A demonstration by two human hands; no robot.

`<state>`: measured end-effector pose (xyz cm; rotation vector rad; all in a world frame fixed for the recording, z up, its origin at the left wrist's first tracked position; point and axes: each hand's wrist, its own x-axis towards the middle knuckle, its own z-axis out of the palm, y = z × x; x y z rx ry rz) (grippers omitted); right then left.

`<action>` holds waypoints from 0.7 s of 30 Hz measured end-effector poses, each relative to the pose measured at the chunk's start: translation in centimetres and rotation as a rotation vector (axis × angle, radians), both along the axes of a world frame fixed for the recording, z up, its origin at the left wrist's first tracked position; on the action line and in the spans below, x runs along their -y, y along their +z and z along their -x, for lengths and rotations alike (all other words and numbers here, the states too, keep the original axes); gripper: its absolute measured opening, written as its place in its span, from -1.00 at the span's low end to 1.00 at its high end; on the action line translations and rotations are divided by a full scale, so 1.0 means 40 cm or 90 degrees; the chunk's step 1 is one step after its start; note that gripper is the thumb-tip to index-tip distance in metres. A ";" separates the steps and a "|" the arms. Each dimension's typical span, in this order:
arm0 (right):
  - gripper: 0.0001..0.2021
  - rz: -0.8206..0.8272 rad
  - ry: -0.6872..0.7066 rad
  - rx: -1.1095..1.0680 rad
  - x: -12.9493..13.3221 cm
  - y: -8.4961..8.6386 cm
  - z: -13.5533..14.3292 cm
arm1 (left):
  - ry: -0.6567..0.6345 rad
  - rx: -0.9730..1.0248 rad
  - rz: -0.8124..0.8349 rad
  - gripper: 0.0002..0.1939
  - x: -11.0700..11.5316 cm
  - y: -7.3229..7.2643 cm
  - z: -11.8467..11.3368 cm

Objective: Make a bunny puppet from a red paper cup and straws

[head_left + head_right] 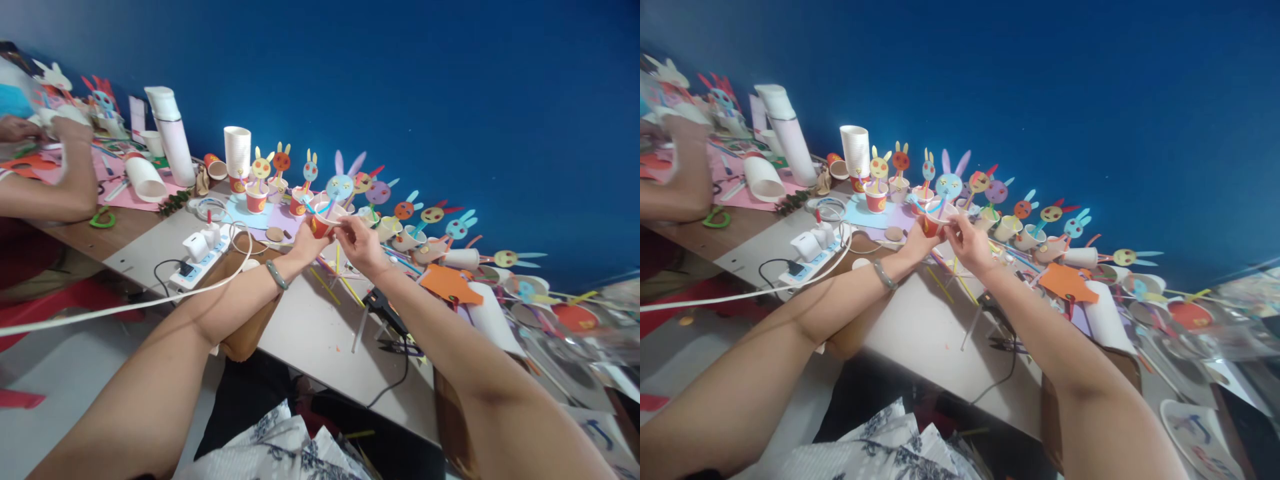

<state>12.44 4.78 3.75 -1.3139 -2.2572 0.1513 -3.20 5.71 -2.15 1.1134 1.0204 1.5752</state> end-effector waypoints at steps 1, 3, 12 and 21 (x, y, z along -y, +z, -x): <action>-0.58 0.002 -0.004 0.020 -0.005 0.003 -0.003 | -0.006 -0.008 0.008 -0.44 -0.001 -0.003 -0.001; -0.62 0.008 -0.010 0.062 -0.018 0.002 -0.012 | -0.019 -0.017 0.030 -0.42 -0.001 -0.009 -0.002; -0.65 0.054 -0.152 0.175 -0.091 -0.046 -0.041 | 0.060 0.035 0.163 -0.39 -0.011 -0.016 -0.001; -0.62 0.078 -0.207 0.225 -0.118 -0.089 -0.044 | 0.065 0.030 0.107 -0.23 -0.013 -0.025 -0.004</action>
